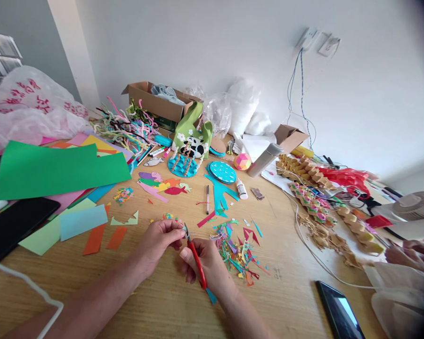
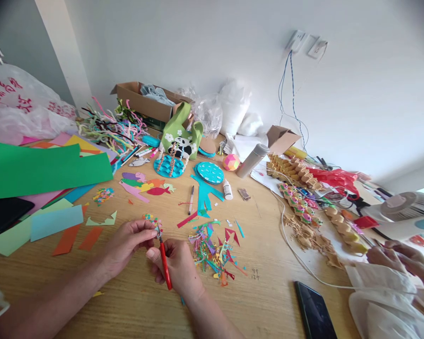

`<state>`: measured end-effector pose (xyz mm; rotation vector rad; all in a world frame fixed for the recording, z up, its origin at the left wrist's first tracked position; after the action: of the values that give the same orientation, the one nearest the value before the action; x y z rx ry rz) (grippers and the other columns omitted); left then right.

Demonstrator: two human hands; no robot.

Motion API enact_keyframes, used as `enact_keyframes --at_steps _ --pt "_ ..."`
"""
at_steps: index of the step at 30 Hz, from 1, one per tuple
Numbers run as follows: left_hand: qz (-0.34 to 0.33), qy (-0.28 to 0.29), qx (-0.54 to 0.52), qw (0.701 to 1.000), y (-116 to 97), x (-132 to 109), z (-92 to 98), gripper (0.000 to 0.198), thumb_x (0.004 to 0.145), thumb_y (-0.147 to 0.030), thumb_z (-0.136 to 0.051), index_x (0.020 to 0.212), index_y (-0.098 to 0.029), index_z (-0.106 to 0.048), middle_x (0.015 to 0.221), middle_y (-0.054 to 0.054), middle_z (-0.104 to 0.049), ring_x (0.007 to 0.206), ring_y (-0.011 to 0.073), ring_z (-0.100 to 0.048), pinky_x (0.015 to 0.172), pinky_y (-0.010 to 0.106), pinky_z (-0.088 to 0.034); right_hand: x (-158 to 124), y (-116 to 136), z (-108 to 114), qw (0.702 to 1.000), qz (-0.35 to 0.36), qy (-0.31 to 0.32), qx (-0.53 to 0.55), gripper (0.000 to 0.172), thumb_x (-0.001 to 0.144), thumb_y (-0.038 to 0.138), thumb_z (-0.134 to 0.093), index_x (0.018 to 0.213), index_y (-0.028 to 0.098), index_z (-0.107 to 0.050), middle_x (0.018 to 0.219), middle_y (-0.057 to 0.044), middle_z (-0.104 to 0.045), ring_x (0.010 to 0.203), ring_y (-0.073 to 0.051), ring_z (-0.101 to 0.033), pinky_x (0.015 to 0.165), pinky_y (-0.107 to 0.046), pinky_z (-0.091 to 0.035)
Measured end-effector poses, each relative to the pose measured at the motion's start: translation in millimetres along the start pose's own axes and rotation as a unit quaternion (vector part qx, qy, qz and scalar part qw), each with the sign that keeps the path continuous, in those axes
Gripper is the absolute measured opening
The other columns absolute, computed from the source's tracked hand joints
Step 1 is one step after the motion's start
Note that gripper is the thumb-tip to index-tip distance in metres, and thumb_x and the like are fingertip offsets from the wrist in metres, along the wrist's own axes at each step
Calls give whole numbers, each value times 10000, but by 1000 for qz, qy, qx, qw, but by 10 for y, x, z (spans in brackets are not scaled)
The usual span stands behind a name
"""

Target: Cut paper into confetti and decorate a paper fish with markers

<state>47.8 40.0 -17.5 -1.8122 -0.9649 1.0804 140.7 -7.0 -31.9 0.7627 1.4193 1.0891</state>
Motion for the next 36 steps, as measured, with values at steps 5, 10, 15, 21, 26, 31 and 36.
enact_keyframes --at_steps 5,10,15,21,26,31,36 --pt "-2 -1 4 1000 7 3 5 195 594 -325 -723 619 -159 -623 576 -27 -576 546 98 -496 547 234 -390 3 -1 -1 1000 1 -1 8 649 606 781 -665 695 161 -497 521 -13 -594 371 -96 -528 342 -185 -378" --pt "-1 -2 -5 1000 14 5 8 210 585 -331 -733 622 -156 -623 580 -27 -581 545 95 -494 545 231 -383 -1 -10 -6 1000 -1 -1 8 651 593 787 -668 669 166 -486 506 -13 -586 359 -96 -522 327 -182 -367" --pt "7 4 -15 1000 26 10 -8 209 589 -338 -729 623 -165 -616 557 -35 -568 542 98 -497 544 232 -384 3 -14 -16 1000 0 -1 11 649 589 782 -676 668 166 -488 493 -8 -580 348 -94 -514 318 -179 -359" --pt "13 16 -10 1000 30 8 -37 221 589 -352 -732 613 -169 -610 538 -39 -561 527 97 -485 539 233 -386 14 -24 -18 1000 8 1 5 633 617 769 -672 670 165 -486 496 -10 -582 354 -95 -518 318 -176 -360" --pt "14 18 -11 1000 43 5 -31 205 579 -332 -729 601 -168 -608 551 -41 -556 538 94 -480 542 229 -395 10 -13 -13 1000 10 4 -6 628 624 766 -669 671 166 -489 503 -7 -582 358 -94 -519 323 -177 -362" --pt "26 8 -18 999 61 15 -8 212 558 -331 -737 621 -165 -620 564 -38 -571 543 99 -499 547 232 -401 2 -27 0 1000 0 0 -8 630 609 765 -680 664 170 -481 492 0 -577 357 -98 -519 322 -181 -368" --pt "17 8 -19 1000 15 6 -15 191 566 -318 -728 601 -174 -607 550 -41 -561 542 102 -494 543 234 -395 3 -43 3 1000 -10 -2 -9 645 588 780 -679 664 172 -480 494 1 -578 358 -99 -518 324 -185 -370"
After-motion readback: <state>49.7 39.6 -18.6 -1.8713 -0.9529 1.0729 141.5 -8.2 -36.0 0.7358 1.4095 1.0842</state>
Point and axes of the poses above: each hand's wrist, its own x-axis towards the middle knuckle, its own z-axis out of the back of the hand, y = z × x, the point moved 10 cm from there along x, towards the middle knuckle
